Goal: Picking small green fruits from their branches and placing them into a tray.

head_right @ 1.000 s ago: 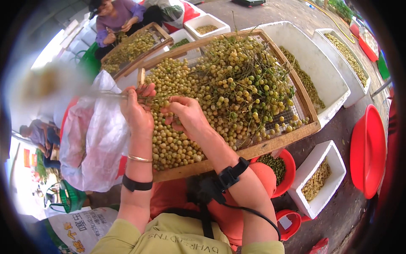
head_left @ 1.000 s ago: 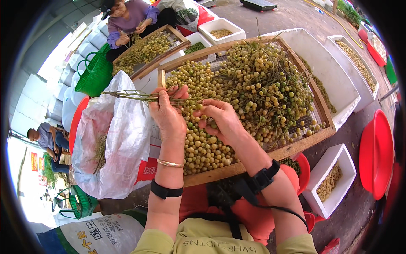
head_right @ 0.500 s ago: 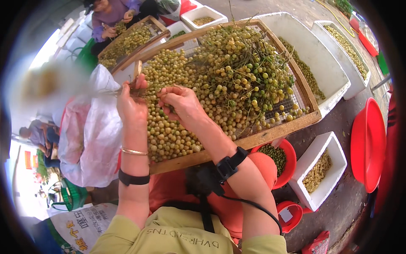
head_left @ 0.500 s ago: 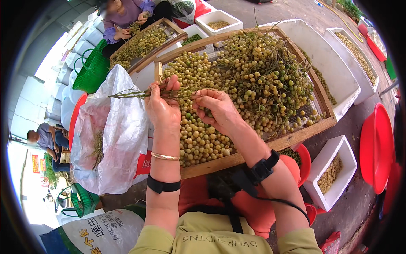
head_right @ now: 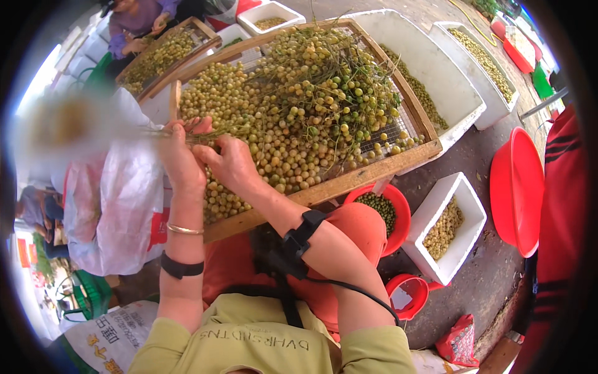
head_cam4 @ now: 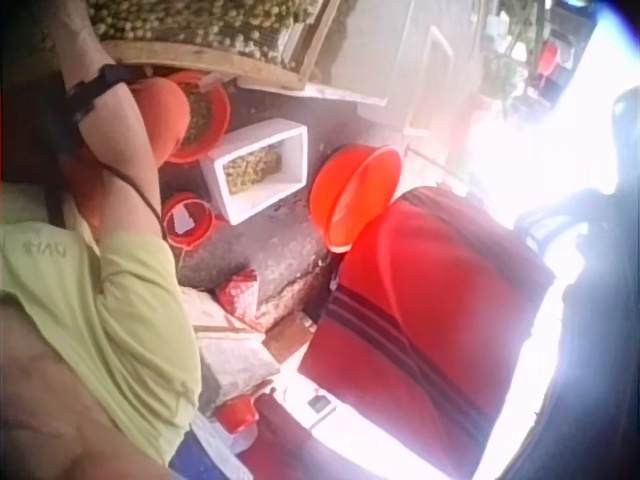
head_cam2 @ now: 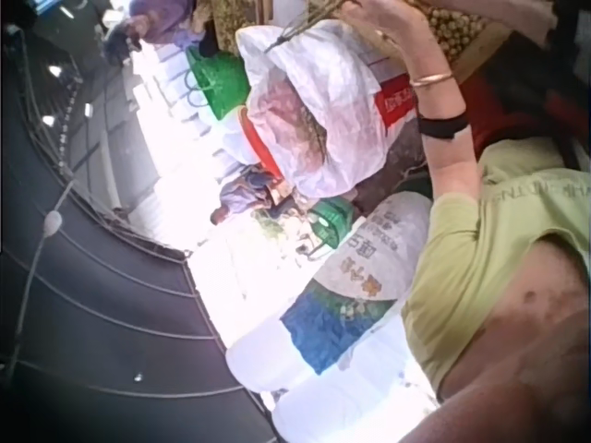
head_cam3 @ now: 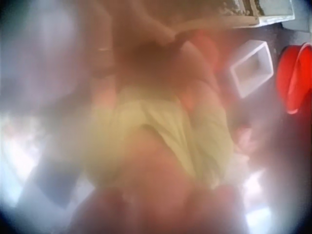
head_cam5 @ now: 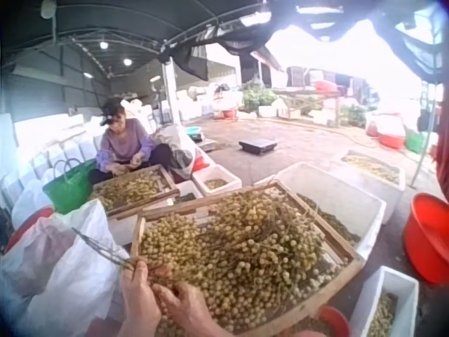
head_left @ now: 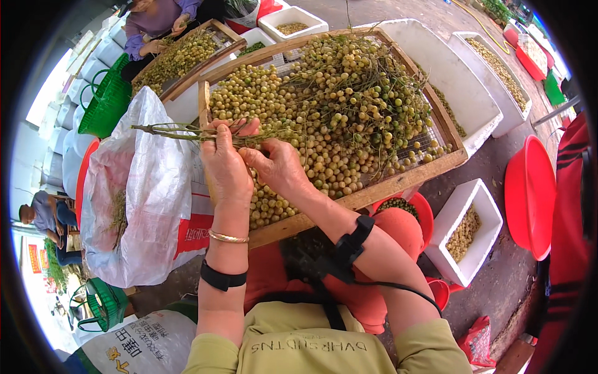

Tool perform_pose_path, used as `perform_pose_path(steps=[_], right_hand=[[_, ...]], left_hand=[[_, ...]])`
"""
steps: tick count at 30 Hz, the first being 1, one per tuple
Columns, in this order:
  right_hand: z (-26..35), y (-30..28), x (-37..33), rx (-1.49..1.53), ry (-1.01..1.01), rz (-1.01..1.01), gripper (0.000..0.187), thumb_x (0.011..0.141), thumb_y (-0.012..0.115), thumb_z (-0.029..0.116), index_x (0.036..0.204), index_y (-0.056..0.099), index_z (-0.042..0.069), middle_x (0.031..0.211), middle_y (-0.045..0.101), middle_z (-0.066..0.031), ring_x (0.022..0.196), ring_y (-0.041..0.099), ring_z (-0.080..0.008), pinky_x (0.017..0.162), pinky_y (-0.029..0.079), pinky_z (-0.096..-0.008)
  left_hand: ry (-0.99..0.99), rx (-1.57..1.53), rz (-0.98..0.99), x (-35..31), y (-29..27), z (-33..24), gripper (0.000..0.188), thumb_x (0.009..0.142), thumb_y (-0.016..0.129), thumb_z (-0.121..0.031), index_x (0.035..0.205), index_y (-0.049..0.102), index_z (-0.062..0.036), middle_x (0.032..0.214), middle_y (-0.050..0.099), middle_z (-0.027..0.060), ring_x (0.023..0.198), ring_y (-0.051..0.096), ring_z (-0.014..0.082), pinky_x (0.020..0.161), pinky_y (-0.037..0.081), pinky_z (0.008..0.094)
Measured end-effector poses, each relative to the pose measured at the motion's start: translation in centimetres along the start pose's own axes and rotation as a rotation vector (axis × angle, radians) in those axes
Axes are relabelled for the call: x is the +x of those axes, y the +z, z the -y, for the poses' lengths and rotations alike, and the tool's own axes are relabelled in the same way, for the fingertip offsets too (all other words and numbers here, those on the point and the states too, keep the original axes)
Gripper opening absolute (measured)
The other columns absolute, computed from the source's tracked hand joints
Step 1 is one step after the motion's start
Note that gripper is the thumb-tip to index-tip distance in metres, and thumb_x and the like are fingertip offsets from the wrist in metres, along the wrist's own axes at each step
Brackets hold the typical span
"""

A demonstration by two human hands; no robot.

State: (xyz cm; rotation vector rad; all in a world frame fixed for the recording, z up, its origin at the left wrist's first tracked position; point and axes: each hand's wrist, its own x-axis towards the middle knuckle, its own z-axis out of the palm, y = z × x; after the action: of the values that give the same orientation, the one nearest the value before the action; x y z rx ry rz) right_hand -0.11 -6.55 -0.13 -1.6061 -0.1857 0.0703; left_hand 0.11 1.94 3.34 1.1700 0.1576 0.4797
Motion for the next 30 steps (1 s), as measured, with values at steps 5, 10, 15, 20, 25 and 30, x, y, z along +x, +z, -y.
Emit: perform_pose_path(steps=[5,10,15,20,25,30], right_hand=[[-0.5,0.4,-0.2,-0.143,-0.143,0.04,0.031,0.079,0.061,0.025,0.07,0.06,-0.004,0.057,0.054,-0.0192,0.051,0.055,-0.03,0.048,0.042,-0.0379],[-1.5,-0.2,-1.4,-0.357,-0.53,0.128,0.02,0.077,0.062,0.016,0.074,0.058,-0.003,0.062,0.054,-0.017,0.06,0.056,-0.034,0.054,0.045,-0.0397],[1.0,0.2,-1.8,-0.585,-0.47,0.192,0.018,0.076,0.063,0.014,0.087,0.063,0.0,0.086,0.059,-0.0156,0.086,0.055,-0.0344,0.074,0.046,-0.0396],[2.0,-2.6,-0.3,-0.571,-0.386,0.082,0.016,0.078,0.054,0.002,0.091,0.063,0.003,0.092,0.061,-0.0143,0.09,0.057,-0.0323,0.079,0.046,-0.0372],[1.3,-7.9,0.2,-1.027,-0.432,0.264,0.035,0.07,0.052,-0.006,0.098,0.064,0.01,0.097,0.054,-0.0144,0.094,0.052,-0.0315,0.082,0.044,-0.0367],[1.2,-7.3,0.7,-0.939,-0.455,0.242,0.014,0.074,0.059,0.003,0.085,0.066,0.007,0.091,0.056,-0.0105,0.091,0.054,-0.0287,0.078,0.045,-0.0358]], left_hand=[[-0.033,0.094,0.084,0.4,-2.0,-0.7,0.012,0.094,0.038,-0.012,0.098,0.042,-0.0008,0.089,0.058,0.0164,0.075,0.064,0.0257,0.062,0.053,0.032],[-0.103,0.036,-0.072,1.9,-4.3,-2.7,0.012,0.094,0.039,-0.013,0.098,0.043,-0.0026,0.086,0.06,0.0146,0.071,0.065,0.0236,0.056,0.052,0.0309],[0.272,0.15,-0.055,4.3,-5.2,-12.3,0.015,0.093,0.042,-0.014,0.1,0.046,-0.0011,0.089,0.061,0.015,0.071,0.065,0.0231,0.057,0.051,0.0274],[0.576,0.428,-0.154,8.2,-12.8,-20.5,0.021,0.093,0.044,-0.016,0.103,0.053,-0.0007,0.09,0.064,0.011,0.073,0.065,0.0192,0.06,0.048,0.0251],[0.003,1.531,-0.256,9.1,-23.3,-21.8,0.033,0.083,0.055,-0.029,0.097,0.056,0.0012,0.082,0.061,0.0162,0.07,0.063,0.0227,0.064,0.046,0.0328],[-0.021,1.876,-0.08,6.4,-27.7,-20.4,0.044,0.08,0.057,-0.031,0.108,0.054,0.003,0.105,0.057,0.0248,0.101,0.053,0.0374,0.085,0.04,0.0431]])
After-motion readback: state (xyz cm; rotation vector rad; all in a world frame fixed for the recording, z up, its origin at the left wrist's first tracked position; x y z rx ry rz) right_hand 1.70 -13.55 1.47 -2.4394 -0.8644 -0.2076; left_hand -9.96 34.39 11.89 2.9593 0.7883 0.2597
